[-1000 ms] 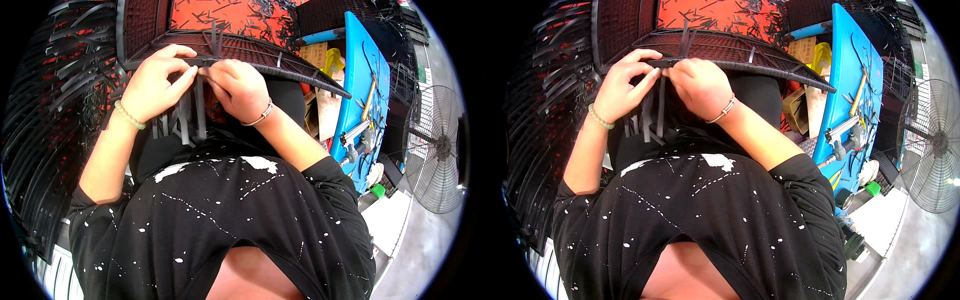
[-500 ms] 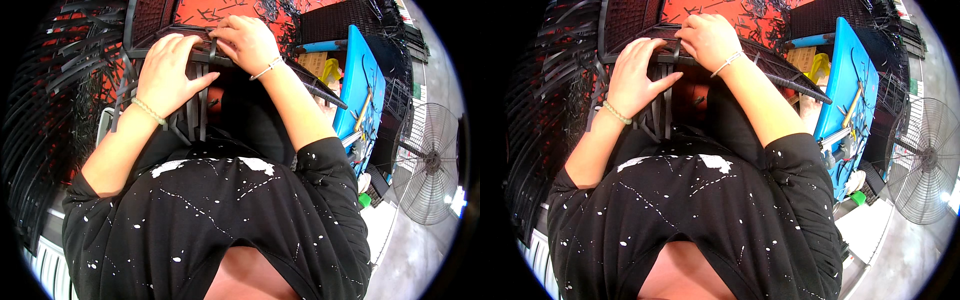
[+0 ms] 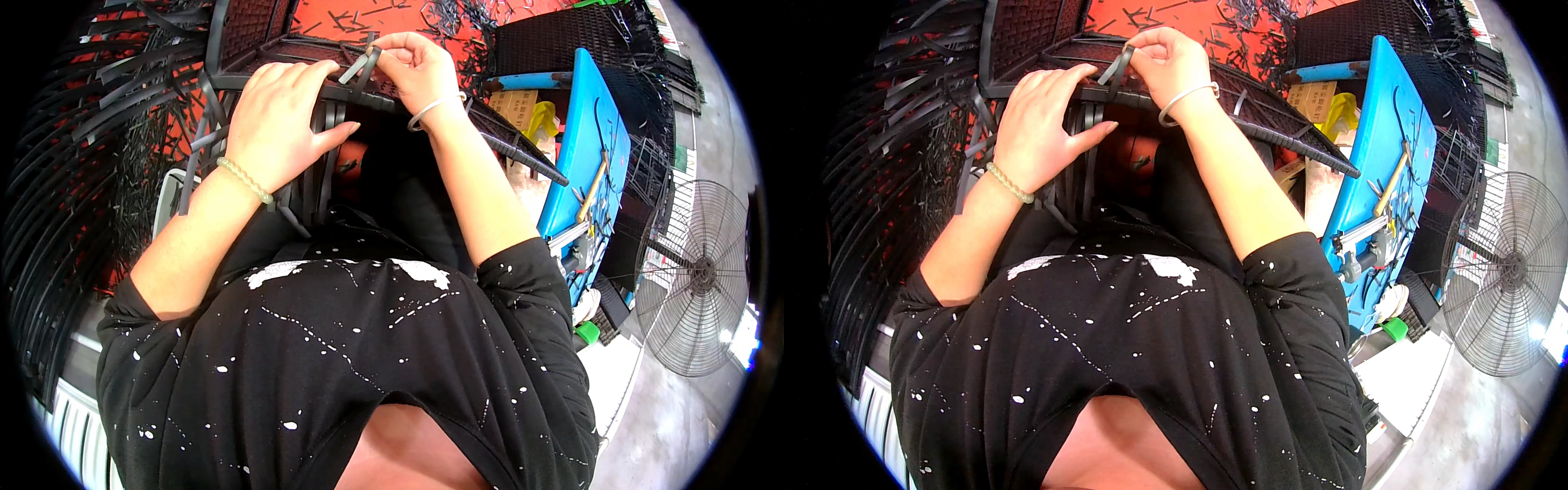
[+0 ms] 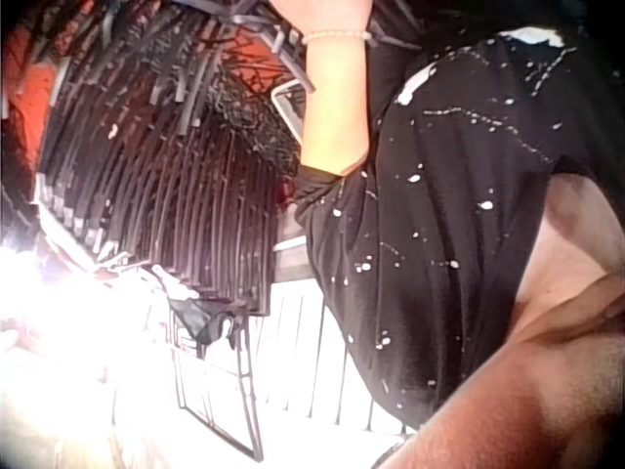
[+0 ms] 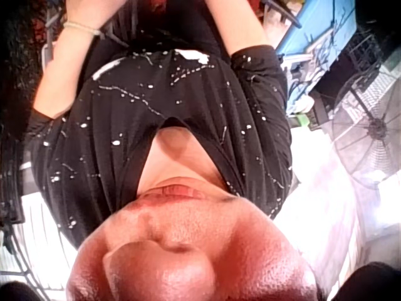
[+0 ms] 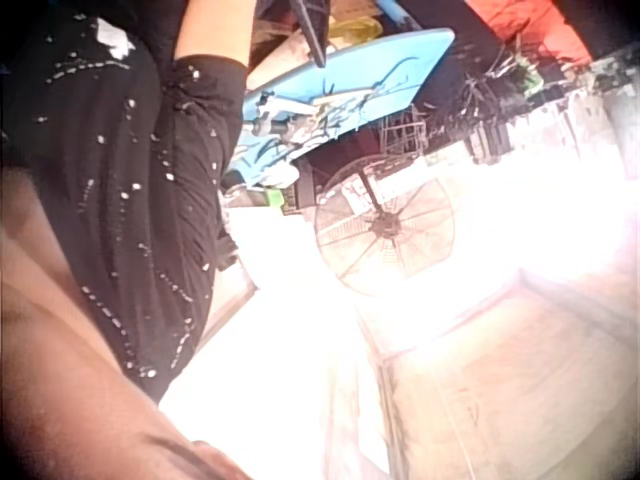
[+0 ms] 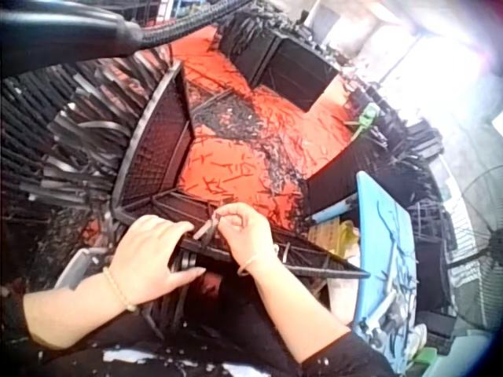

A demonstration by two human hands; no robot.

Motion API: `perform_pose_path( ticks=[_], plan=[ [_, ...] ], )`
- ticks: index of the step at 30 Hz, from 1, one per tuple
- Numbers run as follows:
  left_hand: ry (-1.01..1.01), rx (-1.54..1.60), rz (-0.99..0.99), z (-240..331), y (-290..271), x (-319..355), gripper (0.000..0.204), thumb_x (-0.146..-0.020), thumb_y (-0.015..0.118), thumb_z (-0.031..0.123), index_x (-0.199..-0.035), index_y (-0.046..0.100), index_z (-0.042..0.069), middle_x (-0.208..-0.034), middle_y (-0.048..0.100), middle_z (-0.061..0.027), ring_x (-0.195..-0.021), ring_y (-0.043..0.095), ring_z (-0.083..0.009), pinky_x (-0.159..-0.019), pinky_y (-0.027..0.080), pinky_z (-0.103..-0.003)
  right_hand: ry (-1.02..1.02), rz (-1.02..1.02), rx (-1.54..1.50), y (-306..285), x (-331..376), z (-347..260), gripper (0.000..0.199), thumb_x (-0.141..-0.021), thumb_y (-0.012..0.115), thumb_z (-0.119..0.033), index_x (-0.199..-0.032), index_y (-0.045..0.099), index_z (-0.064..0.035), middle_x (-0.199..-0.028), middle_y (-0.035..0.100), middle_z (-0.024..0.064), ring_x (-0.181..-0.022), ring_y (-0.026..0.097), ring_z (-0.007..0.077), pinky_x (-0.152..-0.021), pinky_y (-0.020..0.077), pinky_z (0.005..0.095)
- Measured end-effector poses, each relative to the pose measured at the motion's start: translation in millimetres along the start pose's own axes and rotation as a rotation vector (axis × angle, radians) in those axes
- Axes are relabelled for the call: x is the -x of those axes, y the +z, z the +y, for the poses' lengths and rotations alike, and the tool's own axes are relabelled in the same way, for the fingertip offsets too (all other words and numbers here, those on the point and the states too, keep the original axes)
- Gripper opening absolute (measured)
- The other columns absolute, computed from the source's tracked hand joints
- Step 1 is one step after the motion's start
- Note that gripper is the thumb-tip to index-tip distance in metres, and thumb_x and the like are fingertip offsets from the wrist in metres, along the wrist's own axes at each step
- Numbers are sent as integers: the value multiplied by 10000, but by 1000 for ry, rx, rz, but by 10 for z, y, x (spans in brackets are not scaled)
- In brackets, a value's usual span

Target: The person weaves black plastic strips into a metal frame to create a chair seat. They use a nail gun to secure the frame, a hammer to adjust the weave, and pliers to cut the strips. The person works on the frame while sitting on the floor.

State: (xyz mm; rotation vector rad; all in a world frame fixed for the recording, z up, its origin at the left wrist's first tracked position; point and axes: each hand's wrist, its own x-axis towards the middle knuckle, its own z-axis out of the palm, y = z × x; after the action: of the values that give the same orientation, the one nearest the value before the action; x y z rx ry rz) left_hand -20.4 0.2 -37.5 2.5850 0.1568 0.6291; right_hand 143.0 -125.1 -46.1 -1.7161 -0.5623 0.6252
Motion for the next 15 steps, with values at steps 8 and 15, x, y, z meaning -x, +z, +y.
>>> perform_pose_path(
  ticks=[8,15],
  plan=[
    [2,-3,-12,11,0,-6,603,-715,804,314,-1207,570,54,-1013,651,-112,-972,602,-304,-945,437,-418,112,-86,121,-59,-147,56,132,-858,662,-18,-987,660,9,-794,709,60,-671,662,97,-600,512,216],
    [-23,1,-44,17,-29,-7,607,-703,812,290,-1207,563,60,-1019,650,-102,-984,600,-299,-954,433,-421,102,-94,137,-69,-178,108,132,-839,690,-28,-967,668,-1,-764,708,57,-671,661,97,-601,526,235]
  ],
)
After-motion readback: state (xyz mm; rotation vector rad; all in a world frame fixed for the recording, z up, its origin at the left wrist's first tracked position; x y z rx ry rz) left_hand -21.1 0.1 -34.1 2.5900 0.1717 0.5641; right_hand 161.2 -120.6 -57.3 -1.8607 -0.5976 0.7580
